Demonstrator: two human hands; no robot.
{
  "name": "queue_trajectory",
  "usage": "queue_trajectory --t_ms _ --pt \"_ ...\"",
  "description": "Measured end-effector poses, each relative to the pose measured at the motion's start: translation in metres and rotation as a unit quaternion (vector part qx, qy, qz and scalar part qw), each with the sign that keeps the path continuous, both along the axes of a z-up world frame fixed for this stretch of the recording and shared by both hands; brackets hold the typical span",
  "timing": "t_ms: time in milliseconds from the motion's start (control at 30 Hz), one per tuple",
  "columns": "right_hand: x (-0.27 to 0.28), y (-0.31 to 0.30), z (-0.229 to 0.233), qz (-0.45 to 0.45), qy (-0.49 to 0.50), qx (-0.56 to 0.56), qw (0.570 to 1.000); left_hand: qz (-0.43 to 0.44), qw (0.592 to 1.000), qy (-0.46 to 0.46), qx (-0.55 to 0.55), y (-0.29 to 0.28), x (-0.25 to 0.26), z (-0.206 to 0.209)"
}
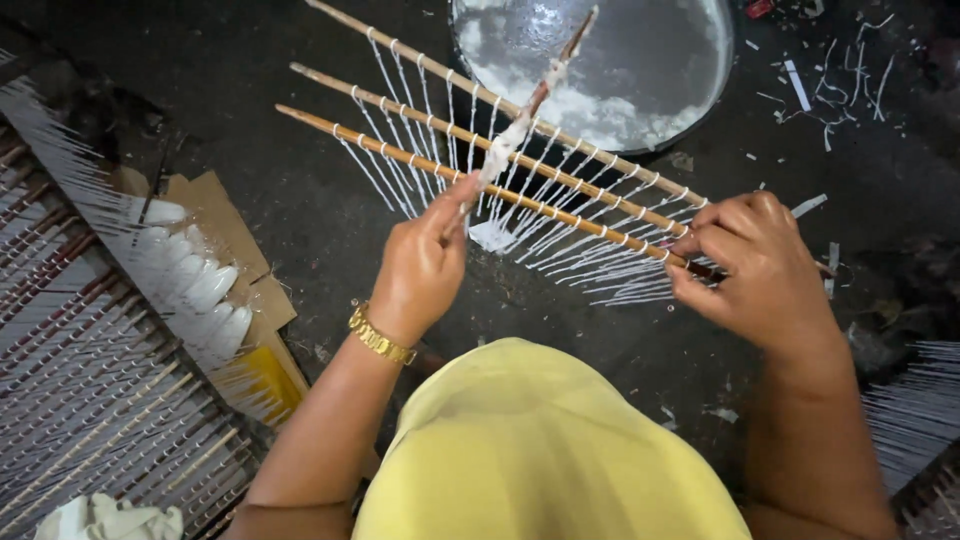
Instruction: Dipping frames of candle wicks into a vat of molten wax and hanging them on racks to cool.
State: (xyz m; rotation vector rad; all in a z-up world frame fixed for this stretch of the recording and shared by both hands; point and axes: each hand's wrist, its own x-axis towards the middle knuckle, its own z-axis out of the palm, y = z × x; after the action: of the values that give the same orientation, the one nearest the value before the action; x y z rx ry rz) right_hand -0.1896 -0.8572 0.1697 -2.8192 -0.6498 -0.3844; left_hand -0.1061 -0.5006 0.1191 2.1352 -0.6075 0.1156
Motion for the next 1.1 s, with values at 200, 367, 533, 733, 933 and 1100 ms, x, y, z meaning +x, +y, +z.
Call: queue_trajectory --t_ms 200,367,533,733,933,1100 --pt "-0.011 -0.017 0.003 -0.035 -0.001 -0.032 0.999 -0.025 1.000 -0.004 0.010 -0.019 -0.003 0.000" --pt "-0.018 -0.041 0.007 -0.040 -0.031 -0.051 0.997 0.057 0.990 0.128 -0.015 -0.023 0.002 0.024" --pt "-0.026 -0.081 0.002 -0.052 -0.003 -0.074 0.996 0.139 0.982 0.114 -0.058 -0.019 0.020 0.042" --pt "-0.035 -0.124 -0.002 -0.046 0.020 -0.078 0.996 0.138 0.989 0.053 0.017 -0.037 0.033 0.021" --pt "-0.043 -0.167 -0.011 -0.061 0.025 -0.078 0.995 0.115 0.988 0.081 -0.057 -0.064 0.016 0.022" --pt "-0.045 -0.198 -0.009 -0.077 0.032 -0.091 0.992 0.151 0.986 0.061 -0.032 -0.075 0.007 0.023"
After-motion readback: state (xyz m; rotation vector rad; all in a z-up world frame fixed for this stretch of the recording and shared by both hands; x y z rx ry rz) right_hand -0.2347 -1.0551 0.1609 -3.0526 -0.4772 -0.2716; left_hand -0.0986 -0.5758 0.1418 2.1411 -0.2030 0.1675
